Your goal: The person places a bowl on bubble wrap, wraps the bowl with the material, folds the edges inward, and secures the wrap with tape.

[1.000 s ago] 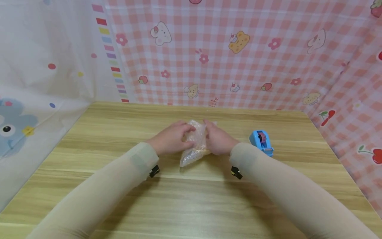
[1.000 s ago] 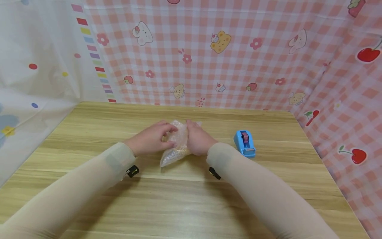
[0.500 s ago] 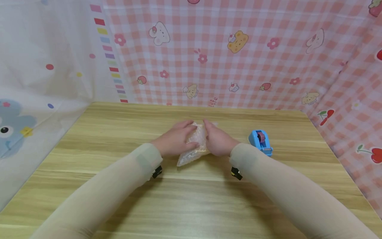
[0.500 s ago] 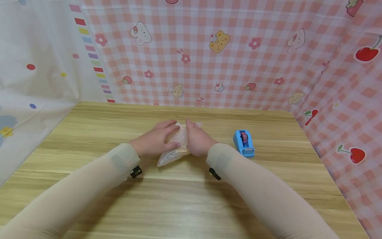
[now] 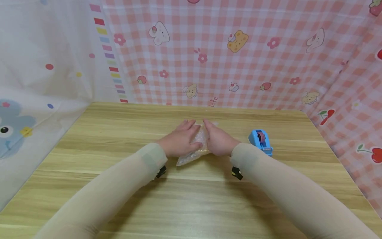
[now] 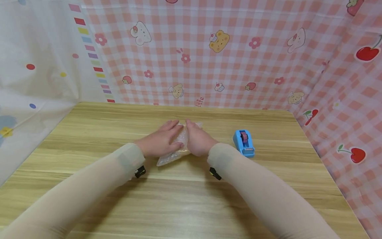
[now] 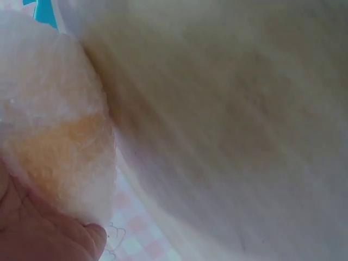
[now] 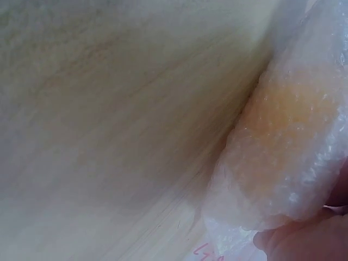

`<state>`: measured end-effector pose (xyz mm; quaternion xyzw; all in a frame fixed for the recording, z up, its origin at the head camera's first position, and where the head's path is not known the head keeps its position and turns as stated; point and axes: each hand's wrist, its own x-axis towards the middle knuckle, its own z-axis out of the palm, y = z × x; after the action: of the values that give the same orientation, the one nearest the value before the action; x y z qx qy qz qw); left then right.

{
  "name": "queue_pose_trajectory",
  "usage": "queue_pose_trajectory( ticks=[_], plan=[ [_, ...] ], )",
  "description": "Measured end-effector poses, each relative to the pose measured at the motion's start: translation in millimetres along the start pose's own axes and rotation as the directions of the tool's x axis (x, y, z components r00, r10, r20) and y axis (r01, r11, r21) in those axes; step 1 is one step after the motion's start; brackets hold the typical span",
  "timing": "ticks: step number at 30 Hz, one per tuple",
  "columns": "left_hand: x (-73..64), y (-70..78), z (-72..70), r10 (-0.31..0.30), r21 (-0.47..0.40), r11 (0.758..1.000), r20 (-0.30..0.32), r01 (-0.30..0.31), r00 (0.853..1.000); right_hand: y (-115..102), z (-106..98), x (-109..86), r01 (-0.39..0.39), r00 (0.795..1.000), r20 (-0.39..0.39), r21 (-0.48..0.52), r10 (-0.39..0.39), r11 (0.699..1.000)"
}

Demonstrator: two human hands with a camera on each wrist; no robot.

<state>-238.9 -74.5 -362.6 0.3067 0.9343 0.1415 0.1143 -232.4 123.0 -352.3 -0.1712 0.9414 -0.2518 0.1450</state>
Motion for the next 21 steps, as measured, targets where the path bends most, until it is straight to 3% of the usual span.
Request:
queue_pose_trajectory(
  ticks=[13,21],
  plan=[
    [8.0,5.4,8.0,0.003,0.136,0.991,-0.018,-0.001,1.0,5.2,-4.5,-2.0,0.007,0.999,0.048,0.101,-0.012,0.995],
    [13.0,13.9,11.2,-0.04,0.207,0.977,-0.046,0.049,0.998,6.7,-4.8,-5.0,0.024,0.999,0.045,0.135,-0.03,0.991]
  ],
)
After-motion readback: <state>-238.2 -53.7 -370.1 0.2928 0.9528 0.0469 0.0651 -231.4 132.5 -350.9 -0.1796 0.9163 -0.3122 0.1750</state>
